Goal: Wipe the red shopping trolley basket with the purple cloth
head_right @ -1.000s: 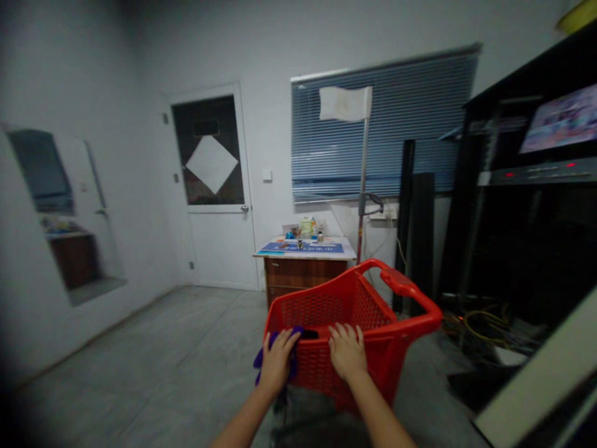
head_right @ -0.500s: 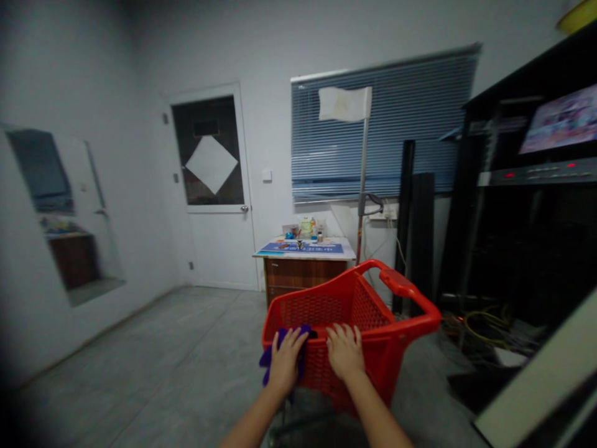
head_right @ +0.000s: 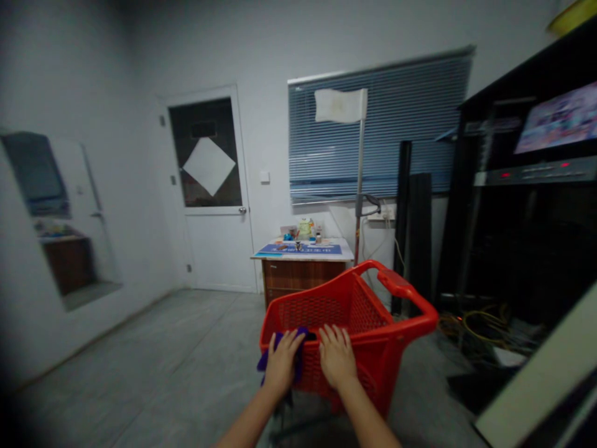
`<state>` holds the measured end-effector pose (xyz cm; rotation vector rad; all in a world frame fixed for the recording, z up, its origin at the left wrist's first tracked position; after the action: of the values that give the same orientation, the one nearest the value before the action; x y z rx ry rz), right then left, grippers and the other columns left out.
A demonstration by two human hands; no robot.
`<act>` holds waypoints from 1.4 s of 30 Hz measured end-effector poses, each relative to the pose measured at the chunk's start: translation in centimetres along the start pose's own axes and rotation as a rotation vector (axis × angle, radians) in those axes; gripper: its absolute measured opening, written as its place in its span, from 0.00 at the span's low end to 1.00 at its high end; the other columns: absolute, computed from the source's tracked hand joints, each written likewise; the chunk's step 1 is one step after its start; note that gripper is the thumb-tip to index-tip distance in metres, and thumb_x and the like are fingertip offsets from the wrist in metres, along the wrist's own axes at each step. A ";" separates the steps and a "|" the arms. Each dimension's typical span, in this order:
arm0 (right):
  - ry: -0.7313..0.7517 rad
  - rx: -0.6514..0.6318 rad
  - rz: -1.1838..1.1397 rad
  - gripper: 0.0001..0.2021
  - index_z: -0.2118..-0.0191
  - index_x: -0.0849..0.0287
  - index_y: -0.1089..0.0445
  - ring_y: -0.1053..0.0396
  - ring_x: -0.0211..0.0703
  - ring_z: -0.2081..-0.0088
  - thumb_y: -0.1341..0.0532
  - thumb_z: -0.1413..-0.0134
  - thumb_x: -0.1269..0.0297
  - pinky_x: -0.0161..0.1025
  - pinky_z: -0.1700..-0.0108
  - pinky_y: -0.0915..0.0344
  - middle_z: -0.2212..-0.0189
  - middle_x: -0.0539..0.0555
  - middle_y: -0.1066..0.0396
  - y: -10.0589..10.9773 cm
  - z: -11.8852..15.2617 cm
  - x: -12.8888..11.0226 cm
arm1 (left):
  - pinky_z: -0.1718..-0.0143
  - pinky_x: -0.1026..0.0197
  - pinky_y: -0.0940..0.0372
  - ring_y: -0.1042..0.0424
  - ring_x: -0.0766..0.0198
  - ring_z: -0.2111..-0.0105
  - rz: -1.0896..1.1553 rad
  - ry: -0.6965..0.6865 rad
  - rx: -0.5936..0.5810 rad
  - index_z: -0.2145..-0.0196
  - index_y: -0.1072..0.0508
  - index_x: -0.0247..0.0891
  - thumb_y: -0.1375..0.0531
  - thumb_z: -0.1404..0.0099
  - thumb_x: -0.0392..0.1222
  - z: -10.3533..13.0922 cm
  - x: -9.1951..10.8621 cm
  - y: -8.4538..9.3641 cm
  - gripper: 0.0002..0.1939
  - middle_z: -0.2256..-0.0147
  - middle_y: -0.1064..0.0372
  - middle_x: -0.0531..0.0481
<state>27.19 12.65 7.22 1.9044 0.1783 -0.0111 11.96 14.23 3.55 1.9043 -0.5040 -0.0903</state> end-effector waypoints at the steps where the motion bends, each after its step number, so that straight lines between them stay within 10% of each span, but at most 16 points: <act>1: 0.011 -0.010 -0.011 0.25 0.38 0.54 0.40 0.50 0.48 0.37 0.59 0.36 0.62 0.48 0.35 0.66 0.38 0.50 0.42 -0.1 0.1 -0.3 | 0.35 0.42 0.65 0.49 0.59 0.36 0.000 0.010 -0.002 0.37 0.44 0.52 0.53 0.39 0.25 0.0 0.1 0.0 0.36 0.36 0.46 0.54; 42: 0.010 -0.026 -0.033 0.25 0.35 0.47 0.47 0.47 0.51 0.39 0.57 0.36 0.58 0.51 0.36 0.66 0.37 0.50 0.43 -1.7 1.4 -1.4 | 0.35 0.40 0.61 0.51 0.57 0.35 -0.032 -0.019 0.045 0.37 0.44 0.55 0.52 0.36 0.27 0.9 2.0 0.2 0.34 0.35 0.48 0.54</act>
<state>25.74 11.74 5.31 1.8754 0.2158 -0.0217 13.49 12.61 3.76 1.9570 -0.4923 -0.1192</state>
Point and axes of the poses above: each hand's wrist, its own z-axis away from the middle knuckle, its own y-axis out of the back of the hand, x = y × z, the point moved 7 cm from there along -z, towards the middle knuckle
